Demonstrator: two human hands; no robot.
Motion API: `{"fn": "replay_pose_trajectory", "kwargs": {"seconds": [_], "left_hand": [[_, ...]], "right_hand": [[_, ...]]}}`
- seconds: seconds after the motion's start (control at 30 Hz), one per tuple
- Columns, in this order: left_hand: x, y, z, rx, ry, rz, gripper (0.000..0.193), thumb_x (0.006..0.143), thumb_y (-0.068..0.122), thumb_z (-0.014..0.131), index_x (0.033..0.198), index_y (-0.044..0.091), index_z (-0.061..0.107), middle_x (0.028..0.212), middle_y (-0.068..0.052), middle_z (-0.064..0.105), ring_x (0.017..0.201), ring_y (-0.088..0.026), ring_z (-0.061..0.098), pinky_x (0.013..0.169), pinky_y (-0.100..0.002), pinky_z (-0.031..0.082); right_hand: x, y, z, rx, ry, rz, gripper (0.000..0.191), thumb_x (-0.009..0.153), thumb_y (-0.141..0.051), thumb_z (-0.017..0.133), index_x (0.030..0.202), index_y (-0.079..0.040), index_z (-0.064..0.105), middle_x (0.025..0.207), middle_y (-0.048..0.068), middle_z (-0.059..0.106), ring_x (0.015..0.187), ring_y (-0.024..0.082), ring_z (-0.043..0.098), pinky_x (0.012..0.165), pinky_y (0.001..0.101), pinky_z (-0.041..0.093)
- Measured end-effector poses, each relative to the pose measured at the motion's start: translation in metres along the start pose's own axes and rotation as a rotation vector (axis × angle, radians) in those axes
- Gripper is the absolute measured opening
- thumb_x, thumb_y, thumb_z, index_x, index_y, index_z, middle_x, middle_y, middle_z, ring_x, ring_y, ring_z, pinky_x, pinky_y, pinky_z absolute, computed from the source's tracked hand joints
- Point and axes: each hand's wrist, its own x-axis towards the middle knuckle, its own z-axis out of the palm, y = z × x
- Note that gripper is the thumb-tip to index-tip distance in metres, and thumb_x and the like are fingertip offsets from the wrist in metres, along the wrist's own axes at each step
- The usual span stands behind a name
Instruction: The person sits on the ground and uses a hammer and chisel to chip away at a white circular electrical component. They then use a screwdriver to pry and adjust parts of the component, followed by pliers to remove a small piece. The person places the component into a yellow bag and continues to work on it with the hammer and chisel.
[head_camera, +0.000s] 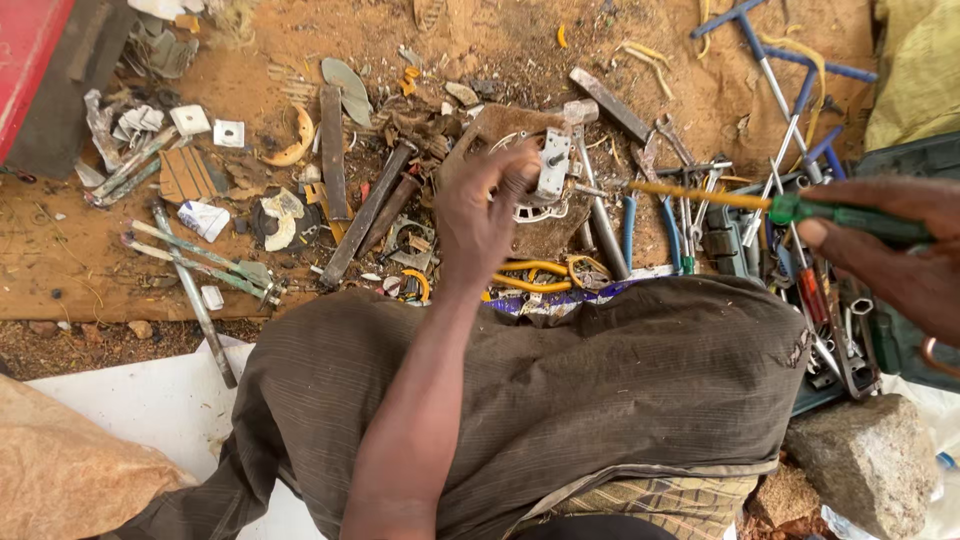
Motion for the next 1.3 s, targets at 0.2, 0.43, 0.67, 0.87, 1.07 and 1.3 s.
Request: {"fn": "replay_pose_trajectory", "kwargs": {"seconds": [0.2,0.43,0.67,0.87,1.07,1.3], "left_hand": [[0.002,-0.008,0.007,0.468,-0.487,0.239,0.057,0.088,0.000,0.074,0.126,0.042,0.075,0.172,-0.001,0.013,0.159,-0.030,0.013,0.133,-0.051,0.015],[-0.006,-0.034,0.019,0.579,-0.484,0.226,0.056,0.087,-0.010,0.069,0.118,0.036,0.079,0.170,0.000,0.017,0.156,-0.032,0.020,0.130,-0.053,0.019],[-0.006,-0.036,0.017,0.530,-0.492,0.185,0.052,0.085,-0.008,0.070,0.115,0.033,0.080,0.169,0.001,0.021,0.155,-0.032,0.023,0.130,-0.052,0.022],[-0.005,-0.036,0.015,0.457,-0.494,0.164,0.044,0.086,-0.005,0.073,0.112,0.029,0.081,0.169,0.001,0.021,0.156,-0.033,0.021,0.130,-0.050,0.025],[-0.006,-0.039,0.016,0.440,-0.476,0.193,0.043,0.086,-0.003,0.075,0.114,0.028,0.081,0.169,0.001,0.021,0.156,-0.033,0.021,0.130,-0.050,0.026],[-0.006,-0.042,0.017,0.437,-0.470,0.176,0.042,0.086,-0.004,0.075,0.113,0.028,0.081,0.169,0.000,0.022,0.156,-0.033,0.021,0.130,-0.049,0.027]], "right_hand": [[0.021,-0.043,-0.005,-0.353,-0.118,-0.175,0.042,0.099,-0.039,0.062,0.134,-0.017,0.071,0.076,0.004,0.076,0.050,0.010,0.070,0.044,0.0280,0.057],[0.032,-0.082,-0.011,-0.324,-0.158,-0.125,0.038,0.099,-0.036,0.064,0.130,-0.016,0.073,0.077,0.004,0.078,0.050,0.010,0.073,0.049,0.0281,0.058],[0.035,-0.081,-0.011,-0.227,-0.048,-0.250,0.035,0.094,-0.027,0.072,0.125,-0.010,0.076,0.080,0.010,0.077,0.063,0.017,0.076,0.058,0.0316,0.065],[0.040,-0.056,-0.002,-0.294,-0.021,-0.379,0.038,0.093,-0.023,0.072,0.128,-0.010,0.075,0.090,0.010,0.077,0.077,0.018,0.077,0.069,0.0353,0.065],[0.044,-0.039,0.005,-0.221,-0.050,-0.356,0.037,0.097,-0.020,0.068,0.133,-0.011,0.072,0.091,0.011,0.075,0.080,0.020,0.078,0.070,0.0364,0.067],[0.050,-0.035,0.010,-0.257,0.038,-0.519,0.034,0.094,-0.019,0.071,0.126,-0.009,0.075,0.093,0.013,0.076,0.076,0.021,0.076,0.068,0.0354,0.065]]}}
